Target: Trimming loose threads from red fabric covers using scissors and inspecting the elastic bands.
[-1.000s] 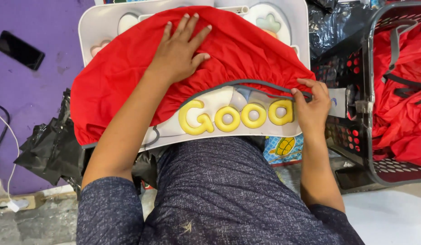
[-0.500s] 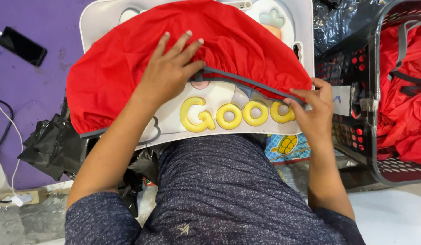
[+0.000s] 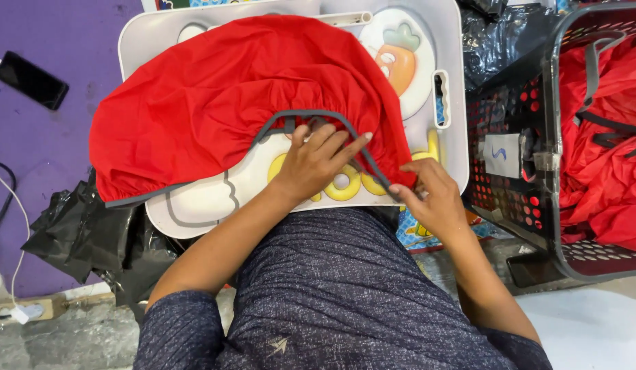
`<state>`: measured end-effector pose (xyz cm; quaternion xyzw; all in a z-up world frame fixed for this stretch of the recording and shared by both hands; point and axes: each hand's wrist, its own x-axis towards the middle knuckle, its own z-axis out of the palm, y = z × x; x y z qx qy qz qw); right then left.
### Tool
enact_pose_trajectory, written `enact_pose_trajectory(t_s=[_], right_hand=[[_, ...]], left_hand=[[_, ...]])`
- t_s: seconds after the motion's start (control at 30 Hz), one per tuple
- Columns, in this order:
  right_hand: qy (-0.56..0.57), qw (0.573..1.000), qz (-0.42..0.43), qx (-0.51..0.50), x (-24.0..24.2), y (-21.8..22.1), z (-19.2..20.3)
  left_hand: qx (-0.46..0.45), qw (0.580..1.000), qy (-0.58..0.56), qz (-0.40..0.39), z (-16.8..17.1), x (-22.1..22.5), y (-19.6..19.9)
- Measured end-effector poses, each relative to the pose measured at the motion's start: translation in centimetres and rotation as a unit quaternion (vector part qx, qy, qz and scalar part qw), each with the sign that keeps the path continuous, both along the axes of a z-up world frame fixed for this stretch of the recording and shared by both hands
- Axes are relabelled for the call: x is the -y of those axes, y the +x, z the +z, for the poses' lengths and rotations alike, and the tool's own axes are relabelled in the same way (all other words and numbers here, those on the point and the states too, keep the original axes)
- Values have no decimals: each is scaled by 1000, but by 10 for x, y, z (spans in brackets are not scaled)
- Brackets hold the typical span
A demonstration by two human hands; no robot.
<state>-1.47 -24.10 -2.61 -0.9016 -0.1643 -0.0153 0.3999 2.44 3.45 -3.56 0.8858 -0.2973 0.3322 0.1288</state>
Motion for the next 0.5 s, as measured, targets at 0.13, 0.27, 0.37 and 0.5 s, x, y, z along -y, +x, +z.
enact_pose_trajectory(t_s=[0.13, 0.27, 0.37, 0.5], right_hand=[[-91, 989, -27, -112, -3, 23, 41], [-54, 996, -68, 6, -9, 72, 30], [45, 997, -68, -18, -23, 112, 12], [46, 995, -16, -88, -37, 143, -22]], left_hand=[[10, 1000, 21, 2, 4, -2, 1], [3, 998, -2, -60, 11, -1, 5], [-63, 992, -18, -111, 3, -2, 2], [-68, 992, -12, -105, -8, -5, -3]])
